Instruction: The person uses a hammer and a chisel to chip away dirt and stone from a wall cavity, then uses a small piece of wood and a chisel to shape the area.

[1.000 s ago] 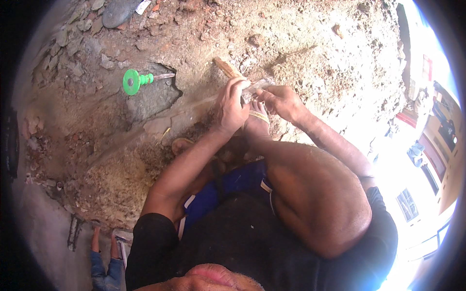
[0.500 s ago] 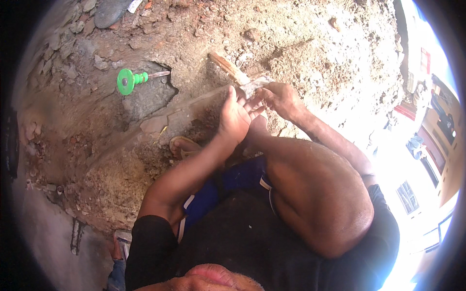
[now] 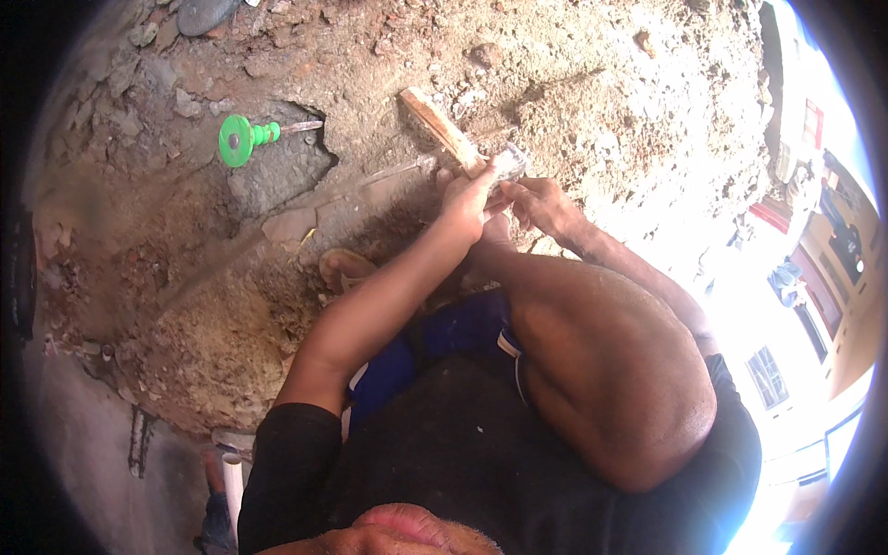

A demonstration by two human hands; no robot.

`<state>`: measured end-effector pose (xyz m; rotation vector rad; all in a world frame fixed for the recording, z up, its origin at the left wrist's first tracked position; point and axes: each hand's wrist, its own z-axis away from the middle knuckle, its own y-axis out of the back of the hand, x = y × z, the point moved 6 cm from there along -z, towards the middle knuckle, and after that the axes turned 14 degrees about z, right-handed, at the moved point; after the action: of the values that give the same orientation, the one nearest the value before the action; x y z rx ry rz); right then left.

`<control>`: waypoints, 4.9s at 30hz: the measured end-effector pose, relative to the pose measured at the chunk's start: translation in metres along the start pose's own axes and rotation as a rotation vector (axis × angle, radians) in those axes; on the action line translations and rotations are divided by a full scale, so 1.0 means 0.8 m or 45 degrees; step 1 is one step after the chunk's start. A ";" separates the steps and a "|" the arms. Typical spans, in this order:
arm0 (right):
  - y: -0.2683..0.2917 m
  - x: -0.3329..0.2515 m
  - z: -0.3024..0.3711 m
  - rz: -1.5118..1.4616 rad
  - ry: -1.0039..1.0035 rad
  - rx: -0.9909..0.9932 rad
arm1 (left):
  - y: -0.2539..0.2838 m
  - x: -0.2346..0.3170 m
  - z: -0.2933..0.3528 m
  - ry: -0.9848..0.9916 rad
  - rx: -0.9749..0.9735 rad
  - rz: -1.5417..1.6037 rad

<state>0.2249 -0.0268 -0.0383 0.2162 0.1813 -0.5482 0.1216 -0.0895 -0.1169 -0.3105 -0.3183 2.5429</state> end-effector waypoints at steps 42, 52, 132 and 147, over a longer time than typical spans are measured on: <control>0.067 -0.063 -0.035 -0.041 0.449 0.359 | -0.032 0.138 0.067 -0.425 -0.062 0.526; 0.046 -0.117 -0.044 0.488 0.534 0.297 | -0.030 0.225 0.115 -0.999 -0.064 -0.012; 0.250 -0.298 -0.087 -1.106 1.229 -0.178 | -0.036 0.216 0.121 -1.621 -0.298 -0.635; 0.125 -0.347 0.143 -0.201 1.760 0.966 | -0.041 0.264 0.125 -1.733 -0.052 -0.767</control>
<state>0.0584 0.1648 0.1499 1.3226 1.3444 -0.5220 -0.0640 0.0380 -0.0450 1.3455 -0.7828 1.7553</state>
